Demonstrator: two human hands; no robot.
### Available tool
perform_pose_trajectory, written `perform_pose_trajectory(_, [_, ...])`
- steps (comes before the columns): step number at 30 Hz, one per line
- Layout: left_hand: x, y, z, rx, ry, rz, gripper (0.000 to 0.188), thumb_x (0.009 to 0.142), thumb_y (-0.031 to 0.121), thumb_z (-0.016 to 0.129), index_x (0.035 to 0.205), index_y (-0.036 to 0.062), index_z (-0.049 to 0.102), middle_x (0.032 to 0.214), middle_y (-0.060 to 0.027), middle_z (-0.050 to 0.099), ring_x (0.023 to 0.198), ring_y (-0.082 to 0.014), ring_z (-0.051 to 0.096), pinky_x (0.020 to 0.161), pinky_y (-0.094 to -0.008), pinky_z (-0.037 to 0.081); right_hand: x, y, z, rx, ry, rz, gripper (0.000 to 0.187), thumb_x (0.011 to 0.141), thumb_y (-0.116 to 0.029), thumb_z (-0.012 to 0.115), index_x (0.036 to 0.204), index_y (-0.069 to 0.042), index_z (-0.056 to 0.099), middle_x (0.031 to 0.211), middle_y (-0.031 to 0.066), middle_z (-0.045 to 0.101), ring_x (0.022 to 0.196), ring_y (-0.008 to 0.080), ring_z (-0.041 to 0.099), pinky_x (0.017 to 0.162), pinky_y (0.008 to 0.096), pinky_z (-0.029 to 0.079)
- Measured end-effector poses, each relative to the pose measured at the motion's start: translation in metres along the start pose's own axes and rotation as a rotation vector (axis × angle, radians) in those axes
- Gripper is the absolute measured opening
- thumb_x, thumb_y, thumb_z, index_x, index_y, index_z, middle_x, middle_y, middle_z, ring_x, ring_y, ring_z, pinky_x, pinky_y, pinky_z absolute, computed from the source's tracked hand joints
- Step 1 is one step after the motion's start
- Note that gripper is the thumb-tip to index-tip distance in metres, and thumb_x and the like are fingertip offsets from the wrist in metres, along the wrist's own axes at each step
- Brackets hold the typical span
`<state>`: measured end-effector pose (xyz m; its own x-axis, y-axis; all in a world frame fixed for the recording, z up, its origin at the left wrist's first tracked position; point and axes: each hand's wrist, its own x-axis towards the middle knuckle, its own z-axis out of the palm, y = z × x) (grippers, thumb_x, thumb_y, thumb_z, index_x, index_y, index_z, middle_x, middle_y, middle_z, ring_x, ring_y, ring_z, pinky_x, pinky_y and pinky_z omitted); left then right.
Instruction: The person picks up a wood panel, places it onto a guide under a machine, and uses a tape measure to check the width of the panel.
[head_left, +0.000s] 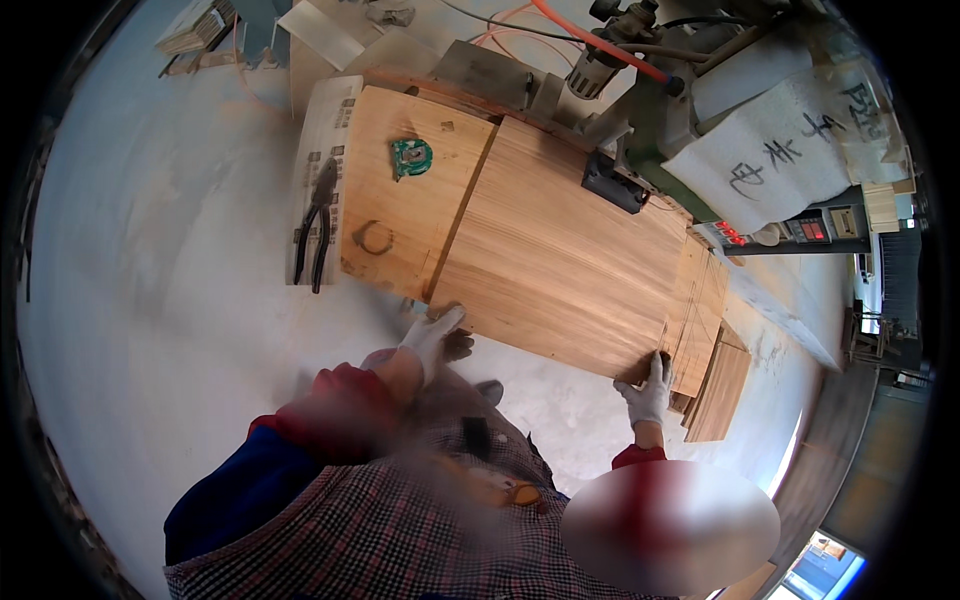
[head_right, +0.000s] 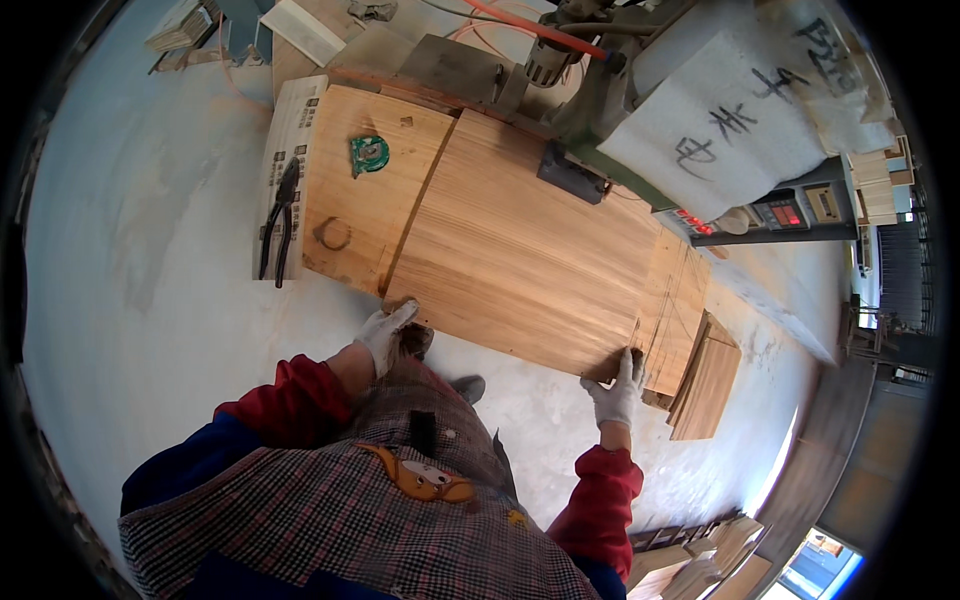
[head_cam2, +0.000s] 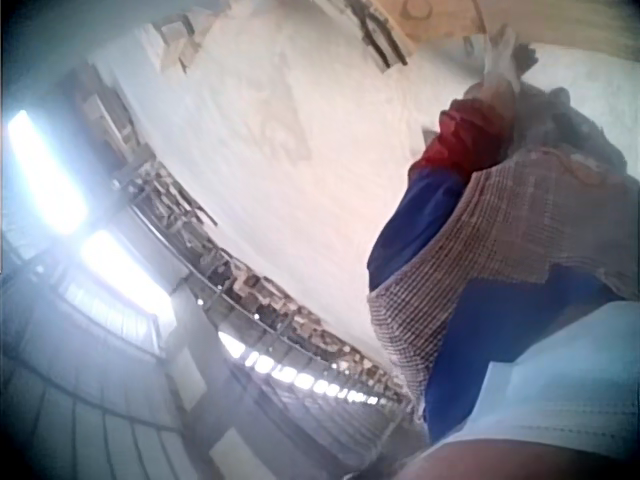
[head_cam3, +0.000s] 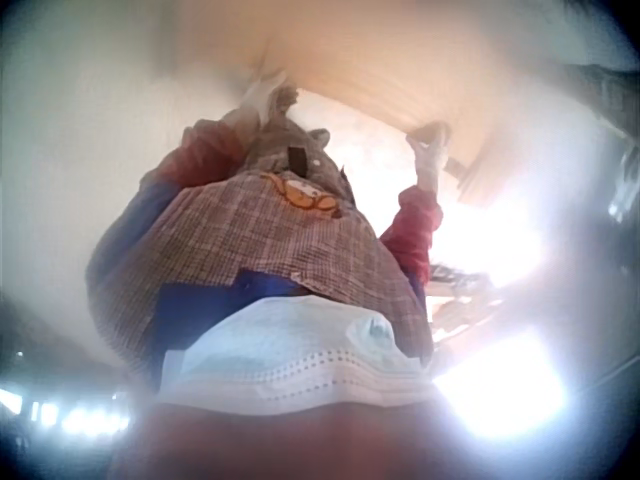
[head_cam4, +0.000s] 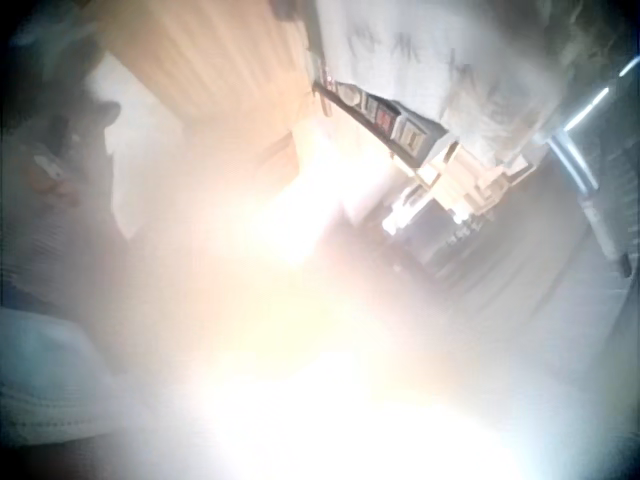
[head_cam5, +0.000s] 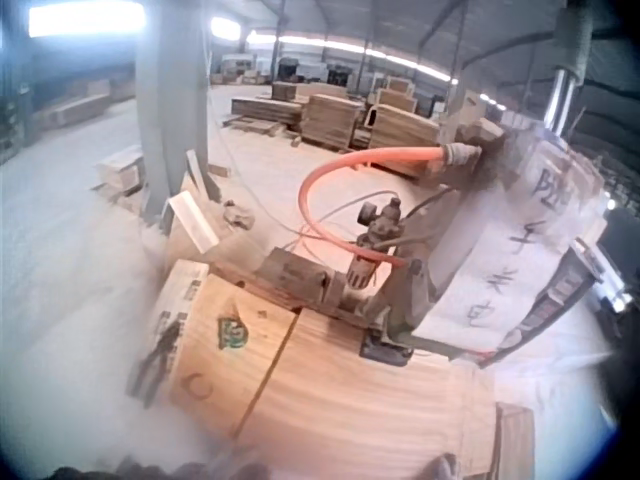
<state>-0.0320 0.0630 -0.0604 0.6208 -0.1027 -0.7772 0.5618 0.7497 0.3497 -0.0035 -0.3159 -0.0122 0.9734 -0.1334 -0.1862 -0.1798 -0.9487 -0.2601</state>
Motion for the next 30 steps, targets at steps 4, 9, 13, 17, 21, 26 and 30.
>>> perform_pose_trajectory(4, [-0.003,0.003,0.006,0.055,0.106,0.027,0.028,0.082,0.028,0.061,0.095,0.0048,0.053,0.076,-0.0061,0.058,0.061,-0.0181,0.058,0.053,-0.0294,0.048,-0.003,-0.005,0.002,0.062,-0.012,0.027,0.096,0.052,-0.021,0.081,0.133,-0.008,0.031,0.139,0.0209,0.023,0.129,0.0353,0.021,0.103,0.0393,0.025])
perform_pose_trajectory(9, [-0.007,0.006,0.007,0.035,0.102,0.040,0.028,0.081,0.030,0.063,0.096,0.0084,0.053,0.076,-0.0047,0.057,0.061,-0.0168,0.058,0.053,-0.0293,0.049,-0.002,-0.011,0.003,0.075,-0.037,0.035,0.096,0.054,-0.015,0.080,0.135,-0.009,0.029,0.141,0.0207,0.019,0.130,0.0334,0.020,0.103,0.0359,0.026])
perform_pose_trajectory(13, [-0.009,0.010,0.010,0.042,0.105,0.040,0.029,0.081,0.030,0.063,0.096,0.0080,0.053,0.079,-0.0034,0.057,0.060,-0.0166,0.059,0.053,-0.0294,0.050,-0.004,-0.010,0.006,0.111,-0.047,0.033,0.096,0.055,-0.014,0.079,0.135,-0.009,0.027,0.140,0.0212,0.019,0.130,0.0330,0.020,0.104,0.0356,0.025])
perform_pose_trajectory(17, [-0.006,0.011,0.005,0.029,0.120,0.065,0.030,0.081,0.028,0.063,0.101,0.0075,0.053,0.084,-0.0037,0.056,0.062,-0.0178,0.059,0.055,-0.0300,0.050,-0.003,-0.012,0.009,0.052,-0.037,0.002,0.095,0.056,-0.019,0.079,0.135,-0.007,0.028,0.139,0.0212,0.024,0.129,0.0322,0.024,0.105,0.0353,0.023])
perform_pose_trajectory(21, [-0.007,0.015,0.002,-0.012,0.078,0.051,0.032,0.081,0.026,0.063,0.104,0.0073,0.051,0.084,-0.0051,0.056,0.064,-0.0185,0.059,0.055,-0.0305,0.051,-0.004,-0.015,0.010,0.015,-0.034,-0.009,0.094,0.056,-0.020,0.078,0.135,-0.006,0.028,0.138,0.0213,0.024,0.128,0.0324,0.025,0.104,0.0355,0.025])
perform_pose_trajectory(26, [-0.004,0.014,0.000,-0.063,0.049,0.036,0.032,0.080,0.023,0.063,0.105,0.0082,0.050,0.084,-0.0067,0.056,0.063,-0.0188,0.059,0.055,-0.0316,0.053,-0.004,-0.020,0.008,0.017,-0.043,0.001,0.094,0.057,-0.020,0.078,0.135,-0.005,0.028,0.138,0.0213,0.025,0.127,0.0324,0.027,0.103,0.0352,0.026])
perform_pose_trajectory(30, [-0.007,0.016,0.001,-0.042,0.053,0.042,0.031,0.082,0.025,0.061,0.104,0.0058,0.052,0.085,-0.0063,0.057,0.066,-0.0183,0.059,0.060,-0.0310,0.053,-0.003,-0.015,0.010,0.001,-0.050,0.008,0.093,0.057,-0.020,0.078,0.134,-0.004,0.028,0.138,0.0214,0.024,0.127,0.0324,0.027,0.103,0.0350,0.026])
